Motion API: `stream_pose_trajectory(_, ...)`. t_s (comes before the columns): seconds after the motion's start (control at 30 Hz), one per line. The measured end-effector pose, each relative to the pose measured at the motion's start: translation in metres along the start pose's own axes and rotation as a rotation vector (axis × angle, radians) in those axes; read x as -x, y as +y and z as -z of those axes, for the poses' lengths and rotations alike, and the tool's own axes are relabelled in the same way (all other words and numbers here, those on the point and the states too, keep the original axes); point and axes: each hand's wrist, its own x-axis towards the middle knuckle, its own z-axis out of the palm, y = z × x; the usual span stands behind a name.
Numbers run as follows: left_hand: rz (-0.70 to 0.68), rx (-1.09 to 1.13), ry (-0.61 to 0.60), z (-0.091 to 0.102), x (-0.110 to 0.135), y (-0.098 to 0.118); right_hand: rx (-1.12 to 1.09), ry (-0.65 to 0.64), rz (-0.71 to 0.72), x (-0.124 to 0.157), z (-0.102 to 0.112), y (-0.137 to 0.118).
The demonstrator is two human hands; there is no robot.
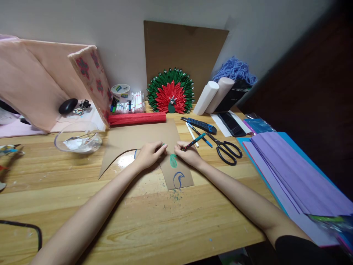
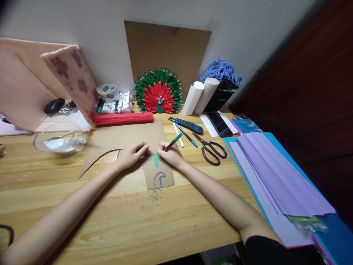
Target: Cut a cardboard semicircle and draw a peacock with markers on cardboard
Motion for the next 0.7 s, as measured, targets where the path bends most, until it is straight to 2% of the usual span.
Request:
stream_pose_trajectory(0.3,0.001,0.005,-0.014,0.0005,0.0001,0.0002,-0.038,-0.019,-0.012,0.0001,-0.0005,0.0021)
stream_pose_trajectory(0.47,0.008,0.000,-0.013,0.0001,0.0000,0.0001,-0.095,0.028,-0.042,-0.0007,0.0008,-0.0005)
stream_pose_trajectory(0.7,-0.003,-0.001,-0.025,0.0006,0.0000,0.0004,-0.063,-0.023,-0.025,0.0005,0.0012,-0.0013)
